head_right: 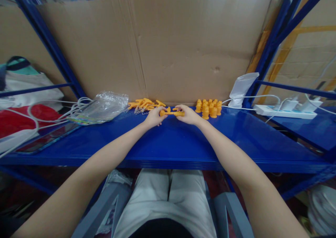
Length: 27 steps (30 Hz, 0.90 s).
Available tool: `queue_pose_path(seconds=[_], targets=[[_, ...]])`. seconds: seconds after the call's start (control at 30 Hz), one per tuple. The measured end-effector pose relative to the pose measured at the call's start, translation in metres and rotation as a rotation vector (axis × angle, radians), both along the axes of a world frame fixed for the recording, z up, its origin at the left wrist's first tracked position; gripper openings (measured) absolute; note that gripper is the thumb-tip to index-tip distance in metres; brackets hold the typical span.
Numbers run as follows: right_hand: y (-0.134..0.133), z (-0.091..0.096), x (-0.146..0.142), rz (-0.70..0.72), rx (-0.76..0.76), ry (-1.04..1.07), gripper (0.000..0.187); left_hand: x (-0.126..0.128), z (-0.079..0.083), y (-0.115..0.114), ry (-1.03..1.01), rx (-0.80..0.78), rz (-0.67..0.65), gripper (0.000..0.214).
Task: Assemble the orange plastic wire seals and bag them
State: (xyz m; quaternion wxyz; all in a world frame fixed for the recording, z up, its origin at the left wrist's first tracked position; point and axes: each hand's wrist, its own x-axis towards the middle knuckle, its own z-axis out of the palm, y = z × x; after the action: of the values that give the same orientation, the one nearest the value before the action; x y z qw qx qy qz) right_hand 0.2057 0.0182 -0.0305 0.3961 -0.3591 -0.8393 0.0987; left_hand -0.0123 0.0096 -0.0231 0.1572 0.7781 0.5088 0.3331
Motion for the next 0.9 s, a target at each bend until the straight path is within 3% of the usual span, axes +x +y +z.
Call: queue_pose_path(seconds=[0.37,0.63,0.8,0.9], targets=[[0.005,-0.003,0.004,-0.035,-0.021,-0.002,0.049,0.001,0.003,-0.004,-0.037,-0.023,0.002,0.032],[-0.001,0.007,0.019,-0.09,-0.163,-0.076,0.059,0.001,0.008,-0.009,-0.051,-0.036,0.036,0.033],[-0.001,0.01,0.023,-0.05,-0.27,0.034,0.045,0.0,0.008,-0.007,-0.036,-0.017,0.044,0.032],[-0.005,0.014,0.017,-0.027,-0.365,0.113,0.03,-0.004,0.005,-0.002,-0.005,0.092,0.027,0.027]])
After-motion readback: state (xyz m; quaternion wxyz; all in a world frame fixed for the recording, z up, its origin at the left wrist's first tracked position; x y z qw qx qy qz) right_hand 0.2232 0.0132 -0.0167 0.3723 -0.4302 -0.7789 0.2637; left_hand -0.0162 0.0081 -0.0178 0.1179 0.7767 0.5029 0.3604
